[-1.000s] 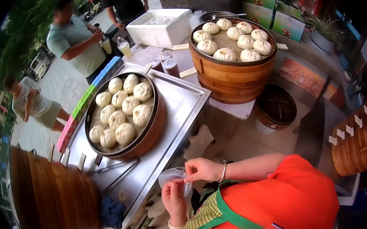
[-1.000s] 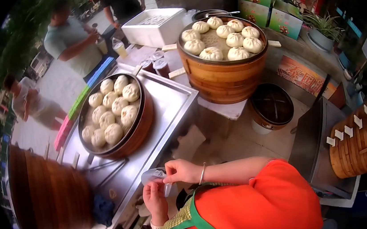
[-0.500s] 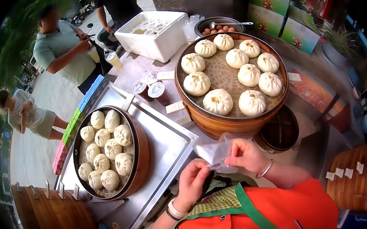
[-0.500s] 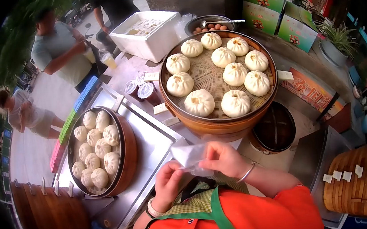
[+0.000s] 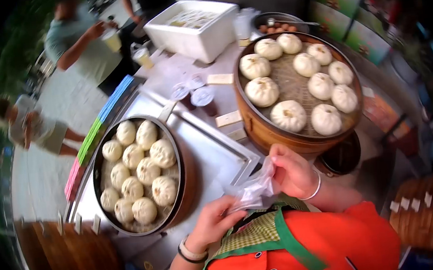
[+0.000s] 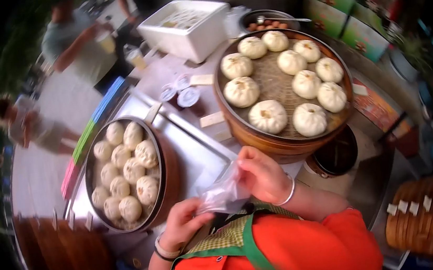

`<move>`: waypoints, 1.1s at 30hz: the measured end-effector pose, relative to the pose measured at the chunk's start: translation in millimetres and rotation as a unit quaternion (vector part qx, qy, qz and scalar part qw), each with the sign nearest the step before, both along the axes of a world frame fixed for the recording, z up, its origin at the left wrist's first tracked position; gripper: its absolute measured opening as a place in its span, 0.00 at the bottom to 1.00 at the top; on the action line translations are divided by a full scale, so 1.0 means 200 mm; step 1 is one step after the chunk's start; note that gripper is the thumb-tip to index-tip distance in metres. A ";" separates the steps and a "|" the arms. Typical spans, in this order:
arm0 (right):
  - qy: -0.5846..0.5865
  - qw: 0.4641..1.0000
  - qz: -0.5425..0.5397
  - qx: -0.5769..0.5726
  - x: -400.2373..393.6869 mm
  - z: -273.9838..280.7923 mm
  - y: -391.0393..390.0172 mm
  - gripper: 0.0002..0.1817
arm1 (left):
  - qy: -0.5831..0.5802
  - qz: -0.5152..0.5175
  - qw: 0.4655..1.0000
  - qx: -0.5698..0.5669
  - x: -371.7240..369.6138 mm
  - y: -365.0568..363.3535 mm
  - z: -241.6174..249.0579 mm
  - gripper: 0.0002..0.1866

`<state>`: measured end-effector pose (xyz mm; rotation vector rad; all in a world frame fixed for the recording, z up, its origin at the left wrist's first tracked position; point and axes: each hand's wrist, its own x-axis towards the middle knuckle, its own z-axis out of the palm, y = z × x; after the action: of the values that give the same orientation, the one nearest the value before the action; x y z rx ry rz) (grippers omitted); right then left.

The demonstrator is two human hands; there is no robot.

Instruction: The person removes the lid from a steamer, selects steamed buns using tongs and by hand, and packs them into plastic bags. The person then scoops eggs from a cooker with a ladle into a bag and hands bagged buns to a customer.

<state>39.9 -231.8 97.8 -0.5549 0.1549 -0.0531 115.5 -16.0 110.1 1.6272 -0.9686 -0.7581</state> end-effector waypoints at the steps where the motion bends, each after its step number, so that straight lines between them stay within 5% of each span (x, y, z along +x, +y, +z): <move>1: -0.011 1.000 -0.002 0.024 -0.03 0.01 -0.02 0.04 | 0.160 0.034 0.979 -0.121 0.02 0.04 -0.04 0.06; 2: -0.024 0.998 0.004 0.049 -0.06 0.02 -0.05 0.05 | 0.322 0.075 0.917 -0.222 0.05 0.05 -0.07 0.06; 4: -0.039 0.996 0.010 0.080 -0.15 0.03 -0.14 0.06 | 0.391 0.100 0.858 -0.318 0.09 -0.02 0.00 0.10; 6: -0.108 0.989 -0.041 -0.092 -0.26 0.11 -0.27 0.09 | 0.296 -0.099 0.873 -0.374 0.24 -0.13 0.00 0.15; 8: -0.163 0.952 -0.176 -0.192 -0.36 0.17 -0.52 0.11 | -0.003 -0.039 0.980 -0.196 0.33 -0.26 0.15 0.19; 10: -0.167 0.902 -0.321 -0.237 -0.47 0.17 -0.91 0.09 | -0.327 0.079 0.941 -0.041 0.53 -0.46 0.11 0.16; 12: 0.025 0.808 -0.549 -0.210 -0.53 0.02 -1.33 0.08 | -0.416 0.142 0.898 0.019 0.86 -0.66 -0.12 0.26; 16: 0.148 0.816 -0.541 -0.140 -0.51 -0.37 -1.84 0.16 | -0.586 0.120 0.784 0.166 1.19 -0.97 -0.34 0.30; 20: 0.075 0.854 -0.509 -0.080 -0.41 -0.49 -1.93 0.17 | -0.559 0.001 0.803 0.206 1.36 -1.14 -0.44 0.11; 24: 0.043 0.860 -0.498 -0.100 -0.44 -0.58 -2.07 0.17 | -0.573 0.023 0.806 0.147 1.35 -1.09 -0.39 0.07; 26: 0.124 0.828 -0.533 -0.118 -0.35 -0.40 -1.99 0.17 | -0.589 0.048 0.799 0.109 1.34 -0.99 -0.33 0.06; 29: 0.059 0.880 -0.457 -0.114 -0.22 -0.28 -2.06 0.16 | -0.599 0.098 0.784 0.129 1.31 -0.69 -0.16 0.05; 33: 0.060 0.912 -0.381 -0.140 0.29 -0.09 -1.62 0.15 | -0.588 0.164 0.767 0.198 1.27 0.00 0.00 0.06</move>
<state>98.5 -556.7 79.4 -0.7574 0.4859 -0.8161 369.5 -16.2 109.3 2.6224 -1.3280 0.4876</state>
